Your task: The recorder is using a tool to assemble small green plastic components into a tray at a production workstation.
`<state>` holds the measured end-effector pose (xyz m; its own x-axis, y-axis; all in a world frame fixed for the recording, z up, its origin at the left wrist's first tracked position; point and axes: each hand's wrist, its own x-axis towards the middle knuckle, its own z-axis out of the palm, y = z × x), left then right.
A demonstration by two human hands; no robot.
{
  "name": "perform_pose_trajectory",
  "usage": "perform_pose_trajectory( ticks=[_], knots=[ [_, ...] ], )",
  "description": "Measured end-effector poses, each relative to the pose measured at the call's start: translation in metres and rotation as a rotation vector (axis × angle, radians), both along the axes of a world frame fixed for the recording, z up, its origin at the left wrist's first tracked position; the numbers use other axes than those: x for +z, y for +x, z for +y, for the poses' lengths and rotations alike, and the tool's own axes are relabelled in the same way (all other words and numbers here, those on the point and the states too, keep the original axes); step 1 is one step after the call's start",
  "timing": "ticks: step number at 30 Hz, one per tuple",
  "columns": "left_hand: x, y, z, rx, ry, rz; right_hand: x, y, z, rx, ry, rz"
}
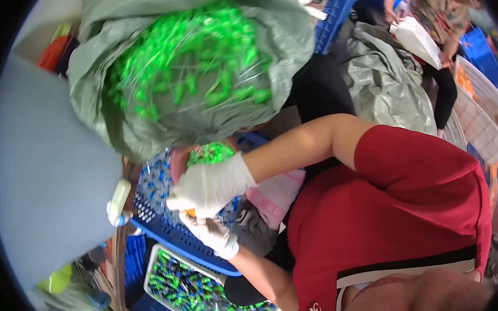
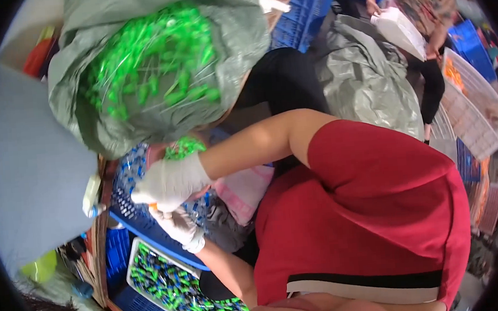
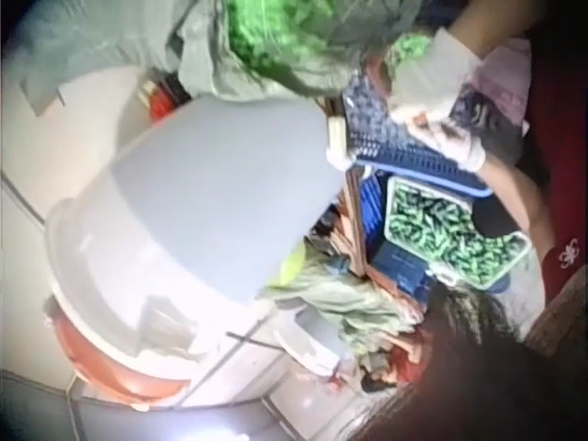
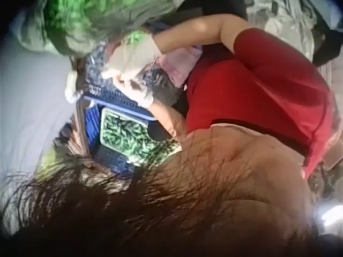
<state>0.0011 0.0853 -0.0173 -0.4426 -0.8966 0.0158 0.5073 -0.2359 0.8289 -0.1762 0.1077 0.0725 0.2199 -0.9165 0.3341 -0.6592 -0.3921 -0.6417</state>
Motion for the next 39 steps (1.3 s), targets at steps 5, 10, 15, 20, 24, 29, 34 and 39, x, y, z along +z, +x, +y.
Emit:
perform_pose_trajectory(
  ticks=[5, 10, 15, 20, 24, 29, 34, 39],
  knots=[
    [-0.012, -0.003, -0.002, -0.112, 0.004, 0.134, -0.007, -0.008, 0.006, -0.115, -0.208, 0.018],
    [-0.025, 0.008, -0.005, -0.059, 0.065, 0.096, -0.008, -0.009, 0.006, -0.109, -0.129, 0.016],
    [0.012, -0.011, 0.018, 0.000, 0.071, -0.057, -0.027, -0.008, 0.012, -0.002, -0.161, -0.033],
    [0.000, -0.016, 0.024, -0.069, 0.170, 0.014, -0.050, -0.015, 0.014, -0.039, -0.078, -0.112],
    [-0.013, -0.014, 0.021, -0.146, 0.210, 0.075, -0.076, -0.011, 0.005, 0.033, 0.170, -0.227],
    [-0.037, -0.027, 0.024, 0.099, -0.220, -0.501, -0.066, -0.007, 0.012, -0.050, 0.459, -0.180],
    [-0.041, -0.029, 0.028, 0.218, -0.603, -0.810, -0.109, 0.002, 0.030, -0.218, 0.256, -0.608],
    [-0.042, -0.018, 0.035, 0.178, -0.824, -0.836, -0.120, -0.034, 0.025, -0.001, 0.793, -0.727]
  ],
)
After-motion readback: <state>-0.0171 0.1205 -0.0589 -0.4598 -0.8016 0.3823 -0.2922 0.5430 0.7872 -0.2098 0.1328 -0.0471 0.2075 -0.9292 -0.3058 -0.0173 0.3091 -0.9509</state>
